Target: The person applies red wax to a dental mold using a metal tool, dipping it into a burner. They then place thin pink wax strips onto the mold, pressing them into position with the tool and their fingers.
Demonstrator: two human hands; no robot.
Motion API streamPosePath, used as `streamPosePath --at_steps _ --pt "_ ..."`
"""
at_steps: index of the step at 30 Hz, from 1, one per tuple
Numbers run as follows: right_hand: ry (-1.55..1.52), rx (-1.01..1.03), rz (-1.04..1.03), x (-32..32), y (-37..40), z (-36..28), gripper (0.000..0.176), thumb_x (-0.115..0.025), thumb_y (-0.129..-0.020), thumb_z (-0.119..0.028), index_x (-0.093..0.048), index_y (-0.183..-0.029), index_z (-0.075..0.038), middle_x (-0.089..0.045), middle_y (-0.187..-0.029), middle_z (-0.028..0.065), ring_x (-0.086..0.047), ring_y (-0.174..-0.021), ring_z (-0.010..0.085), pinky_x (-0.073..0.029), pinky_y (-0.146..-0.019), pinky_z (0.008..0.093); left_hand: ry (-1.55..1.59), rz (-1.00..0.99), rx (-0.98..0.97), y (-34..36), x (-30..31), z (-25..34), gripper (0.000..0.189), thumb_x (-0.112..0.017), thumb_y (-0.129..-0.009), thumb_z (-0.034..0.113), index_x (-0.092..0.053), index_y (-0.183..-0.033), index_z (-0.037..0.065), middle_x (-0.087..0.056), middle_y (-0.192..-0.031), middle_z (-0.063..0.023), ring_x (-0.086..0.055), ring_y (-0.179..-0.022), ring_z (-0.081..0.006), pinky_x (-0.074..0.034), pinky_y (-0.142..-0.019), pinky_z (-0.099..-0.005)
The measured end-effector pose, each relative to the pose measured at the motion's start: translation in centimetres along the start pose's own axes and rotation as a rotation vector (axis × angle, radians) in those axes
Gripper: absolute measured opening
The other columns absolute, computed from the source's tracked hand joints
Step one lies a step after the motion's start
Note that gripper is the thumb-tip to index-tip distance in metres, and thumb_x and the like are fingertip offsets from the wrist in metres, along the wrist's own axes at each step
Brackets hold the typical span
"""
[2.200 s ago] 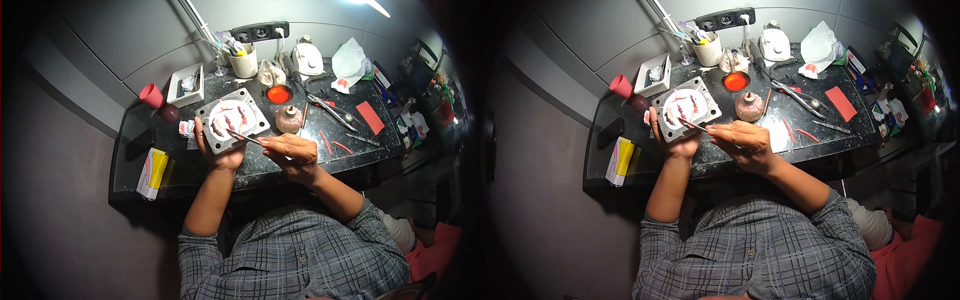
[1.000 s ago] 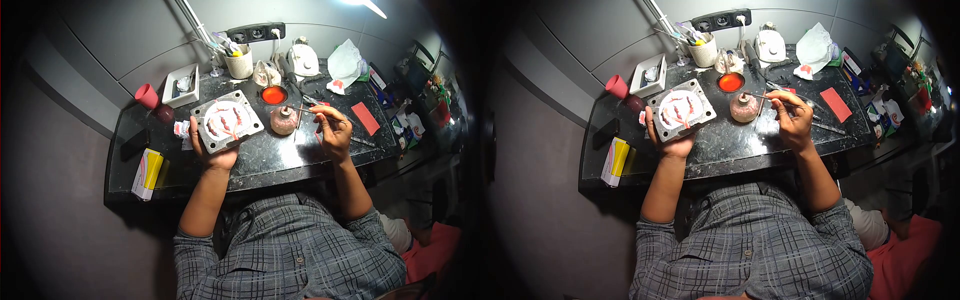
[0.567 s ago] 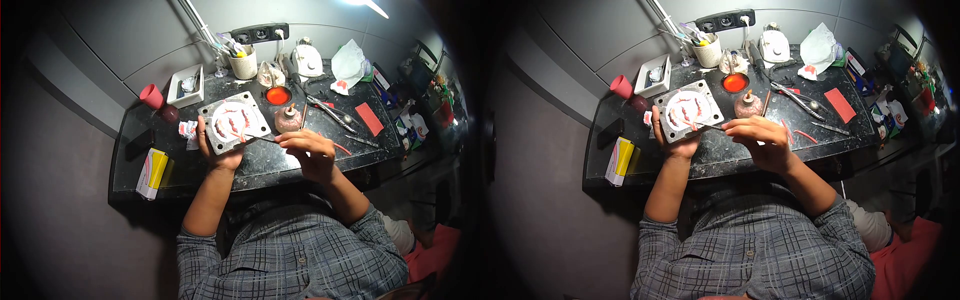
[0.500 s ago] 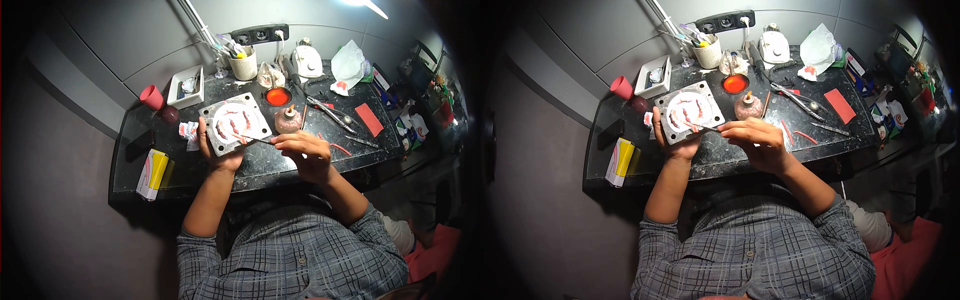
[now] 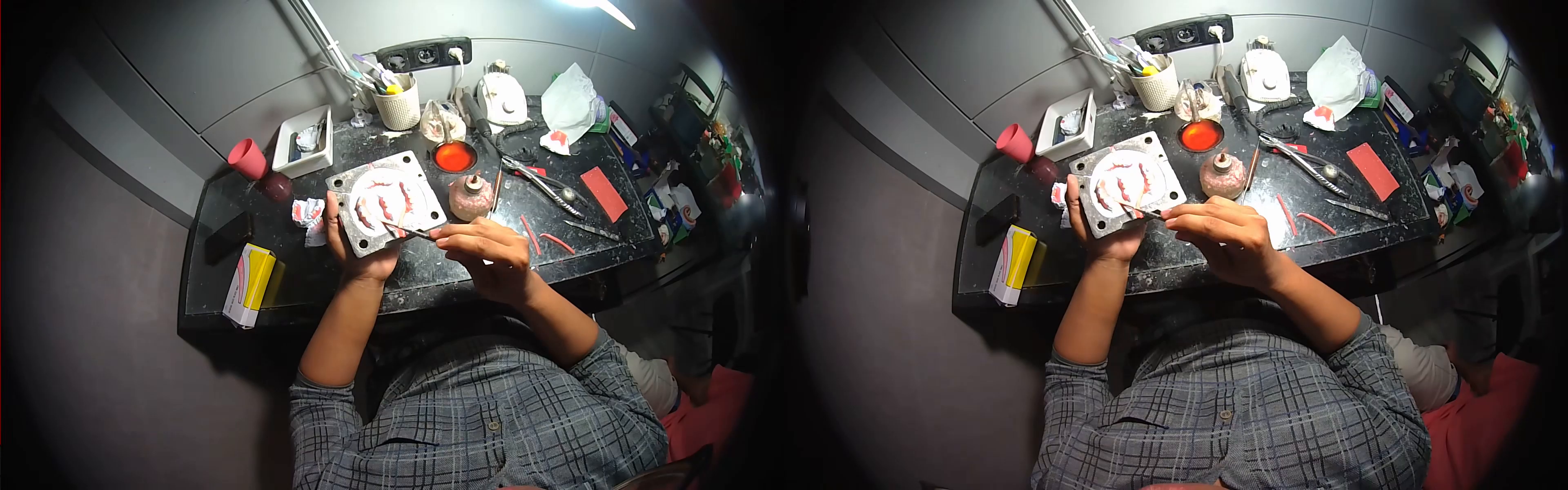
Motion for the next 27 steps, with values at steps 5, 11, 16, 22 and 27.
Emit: streamPosePath --at_steps 5,11,16,22,27 --pt "-0.010 -0.035 0.005 0.9 0.4 -0.3 0.018 -0.076 -0.088 -0.001 -0.074 -0.106 -0.002 -0.077 -0.106 0.0124 -0.075 -0.086 0.0230 -0.054 -0.067 0.0316 -0.003 0.020 -0.012 0.3 -0.7 -0.1 0.071 -0.049 -0.101 0.061 -0.056 -0.141 0.002 -0.064 -0.136 -0.0132 -0.061 -0.126 -0.0313 -0.046 -0.110 -0.0518" --pt "-0.052 -0.382 0.285 5.9 1.8 4.4 0.008 -0.069 -0.096 0.000 -0.073 -0.102 0.003 -0.076 -0.096 0.0118 -0.073 -0.085 0.0192 -0.057 -0.079 0.0297 0.060 0.088 -0.004 0.0 0.4 0.1 0.078 -0.049 -0.098 0.066 -0.054 -0.144 0.004 -0.059 -0.144 -0.0148 -0.055 -0.133 -0.0361 -0.042 -0.112 -0.0589" --pt "-0.037 -0.601 0.350 8.6 3.2 8.6 0.011 -0.066 -0.101 -0.005 -0.073 -0.103 0.002 -0.074 -0.092 0.0046 -0.058 -0.071 0.0060 -0.047 -0.065 0.0219 0.037 -0.007 0.005 -0.2 -0.3 0.2 0.080 -0.049 -0.096 0.069 -0.049 -0.149 0.009 -0.054 -0.149 -0.0181 -0.052 -0.134 -0.0439 -0.038 -0.108 -0.0743" --pt "-0.112 -0.529 0.355 9.0 1.4 8.4 0.012 -0.066 -0.099 -0.001 -0.075 -0.107 0.001 -0.076 -0.097 0.0053 -0.061 -0.078 0.0065 -0.050 -0.070 0.0220 0.081 -0.070 0.012 -0.2 -1.0 0.4 0.084 -0.051 -0.093 0.071 -0.048 -0.149 0.009 -0.052 -0.150 -0.0191 -0.052 -0.133 -0.0479 -0.038 -0.105 -0.0787" --pt "-0.053 -0.513 0.241 8.1 1.0 9.4 0.018 -0.064 -0.097 0.007 -0.075 -0.110 0.002 -0.076 -0.107 0.0075 -0.069 -0.094 0.0104 -0.055 -0.083 0.0243 0.190 -0.192 0.079 -0.3 -1.7 0.3 0.083 -0.051 -0.094 0.070 -0.048 -0.149 0.008 -0.051 -0.150 -0.0222 -0.052 -0.132 -0.0501 -0.037 -0.105 -0.0790"
Point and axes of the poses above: each hand's wrist, its own y-axis away from the middle knuckle, its own x-axis out of the back of the hand, z = x × y, the point moved 8 cm from there along -y, towards the middle knuckle
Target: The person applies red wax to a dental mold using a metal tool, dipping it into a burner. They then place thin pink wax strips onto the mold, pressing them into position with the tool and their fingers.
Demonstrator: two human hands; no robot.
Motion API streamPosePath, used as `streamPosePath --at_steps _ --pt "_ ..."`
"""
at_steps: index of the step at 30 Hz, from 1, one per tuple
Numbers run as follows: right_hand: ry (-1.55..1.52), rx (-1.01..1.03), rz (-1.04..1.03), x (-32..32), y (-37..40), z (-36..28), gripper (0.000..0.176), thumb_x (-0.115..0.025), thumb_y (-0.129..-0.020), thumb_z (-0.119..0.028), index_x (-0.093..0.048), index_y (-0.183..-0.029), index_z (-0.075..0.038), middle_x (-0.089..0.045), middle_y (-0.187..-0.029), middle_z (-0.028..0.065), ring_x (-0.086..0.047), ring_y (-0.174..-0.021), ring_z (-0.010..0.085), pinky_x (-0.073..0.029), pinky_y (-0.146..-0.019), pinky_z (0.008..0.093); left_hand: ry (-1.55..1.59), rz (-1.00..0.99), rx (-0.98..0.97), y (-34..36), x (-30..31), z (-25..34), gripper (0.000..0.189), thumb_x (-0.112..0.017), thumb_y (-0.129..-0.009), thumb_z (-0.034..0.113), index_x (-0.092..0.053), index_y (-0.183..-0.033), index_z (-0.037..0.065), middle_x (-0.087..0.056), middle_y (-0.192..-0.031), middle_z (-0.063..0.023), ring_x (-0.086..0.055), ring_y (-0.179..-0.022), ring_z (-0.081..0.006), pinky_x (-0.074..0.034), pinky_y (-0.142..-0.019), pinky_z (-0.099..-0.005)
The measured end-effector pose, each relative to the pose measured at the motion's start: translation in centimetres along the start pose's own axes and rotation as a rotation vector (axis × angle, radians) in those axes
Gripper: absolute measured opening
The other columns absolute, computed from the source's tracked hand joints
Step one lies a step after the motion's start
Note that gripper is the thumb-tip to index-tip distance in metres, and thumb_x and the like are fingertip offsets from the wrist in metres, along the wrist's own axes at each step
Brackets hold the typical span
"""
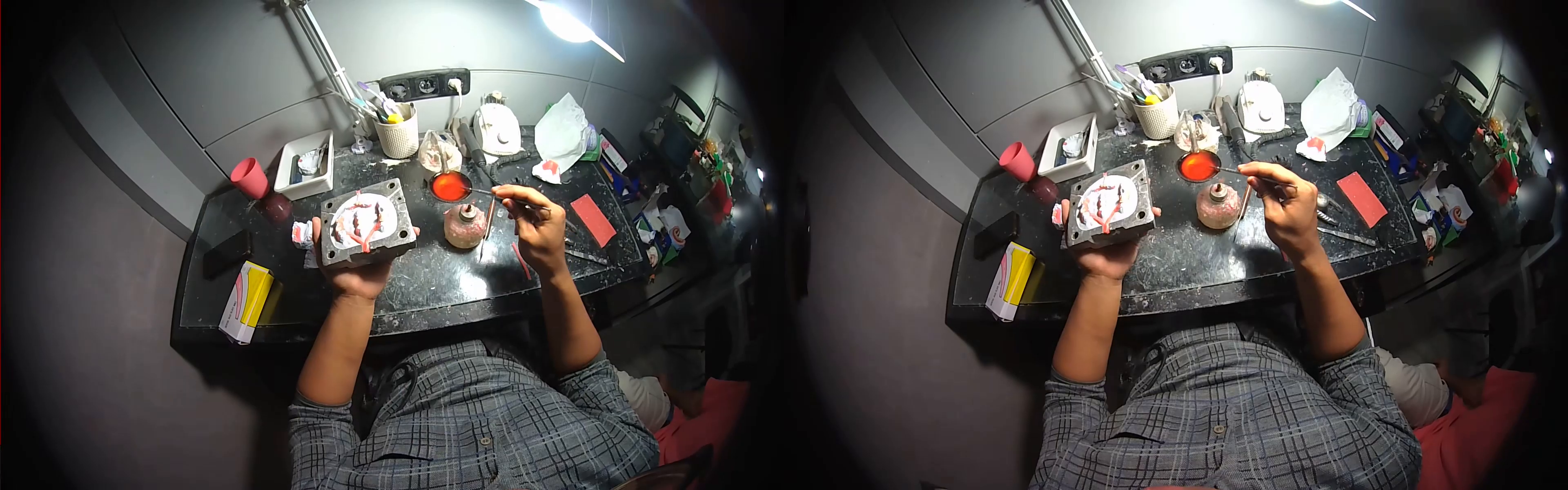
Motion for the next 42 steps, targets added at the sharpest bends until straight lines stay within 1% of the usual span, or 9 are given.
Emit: streamPosePath --at_steps 8,10,12,14,16,18,19,29,42 --pt "-0.070 -0.058 0.096 2.4 1.0 -0.2 0.011 -0.067 -0.101 -0.004 -0.074 -0.108 0.001 -0.075 -0.098 0.0034 -0.061 -0.080 0.0052 -0.048 -0.071 0.0211 0.114 -0.010 0.033 -0.2 0.8 0.2 0.085 -0.047 -0.096 0.070 -0.045 -0.151 0.005 -0.049 -0.150 -0.0271 -0.054 -0.129 -0.0518 -0.040 -0.101 -0.0793" --pt "-0.024 -0.034 0.102 2.6 1.2 -0.6 0.011 -0.067 -0.101 -0.005 -0.074 -0.107 0.001 -0.075 -0.093 0.0024 -0.060 -0.076 0.0048 -0.047 -0.069 0.0208 0.017 -0.298 0.260 -0.2 0.9 -0.4 0.091 -0.041 -0.094 0.078 -0.045 -0.152 0.009 -0.050 -0.152 -0.0212 -0.052 -0.134 -0.0491 -0.041 -0.102 -0.0789" --pt "0.071 -0.089 0.058 2.6 1.4 -0.2 0.011 -0.067 -0.101 -0.006 -0.074 -0.106 0.001 -0.075 -0.092 0.0028 -0.060 -0.074 0.0050 -0.047 -0.067 0.0209 -0.040 -0.281 0.207 0.5 -1.6 -0.9 0.094 -0.038 -0.094 0.080 -0.043 -0.153 0.007 -0.051 -0.150 -0.0235 -0.056 -0.129 -0.0506 -0.049 -0.095 -0.0743" --pt "0.072 -0.067 0.055 2.5 1.5 -0.5 0.011 -0.067 -0.101 -0.007 -0.074 -0.104 0.001 -0.074 -0.092 0.0027 -0.059 -0.071 0.0048 -0.046 -0.063 0.0211 0.046 0.111 0.131 0.8 0.0 -0.6 0.095 -0.037 -0.095 0.078 -0.037 -0.156 0.005 -0.033 -0.158 -0.0356 -0.056 -0.124 -0.0570 -0.055 -0.079 -0.0680" --pt "-0.052 -0.036 0.065 2.4 1.4 -1.6 0.010 -0.066 -0.102 -0.006 -0.073 -0.104 0.001 -0.075 -0.093 0.0030 -0.057 -0.069 0.0049 -0.045 -0.061 0.0213 0.023 0.067 0.149 0.4 1.6 -0.4 0.095 -0.037 -0.095 0.079 -0.039 -0.155 0.006 -0.043 -0.153 -0.0330 -0.058 -0.124 -0.0552 -0.054 -0.076 -0.0697" --pt "-0.116 -0.023 0.044 1.6 1.4 -3.3 0.010 -0.067 -0.101 -0.006 -0.073 -0.104 0.001 -0.075 -0.094 0.0058 -0.056 -0.067 0.0053 -0.044 -0.058 0.0218 0.177 -0.088 0.227 0.3 0.9 -0.7 0.094 -0.037 -0.094 0.080 -0.043 -0.153 0.006 -0.054 -0.146 -0.0288 -0.057 -0.127 -0.0526 -0.052 -0.079 -0.0745" --pt "-0.126 0.051 0.021 0.9 1.5 -5.0 0.010 -0.068 -0.100 -0.007 -0.072 -0.104 0.001 -0.075 -0.096 0.0079 -0.057 -0.068 0.0060 -0.045 -0.058 0.0220 0.039 -0.163 0.220 0.6 0.1 -0.7 0.091 -0.036 -0.097 0.079 -0.046 -0.152 0.007 -0.057 -0.147 -0.0194 -0.061 -0.128 -0.0399 -0.049 -0.108 -0.0569" --pt "0.118 0.589 -0.280 -7.0 2.6 -13.6 0.015 -0.078 -0.084 0.000 -0.072 -0.098 0.000 -0.076 -0.099 0.0115 -0.074 -0.081 0.0249 -0.056 -0.070 0.0328 0.049 -0.092 0.142 0.4 0.0 -1.3 0.097 -0.032 -0.095 0.083 -0.047 -0.148 0.004 -0.056 -0.146 -0.0196 -0.056 -0.132 -0.0391 -0.045 -0.110 -0.0579" --pt "0.131 0.627 -0.327 -8.9 2.8 -12.7 0.021 -0.078 -0.082 0.000 -0.071 -0.102 -0.001 -0.076 -0.101 0.0093 -0.069 -0.077 0.0216 -0.053 -0.066 0.0315 0.079 -0.099 0.152 0.3 0.3 -1.5 0.101 -0.034 -0.094 0.083 -0.045 -0.149 0.000 -0.054 -0.148 -0.0224 -0.053 -0.134 -0.0409 -0.041 -0.114 -0.0562"
Point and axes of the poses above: each hand's wrist, its own y-axis away from the middle knuckle, its own x-axis out of the back of the hand, z = x × y, the point moved 8 cm from there along -y, towards the middle knuckle
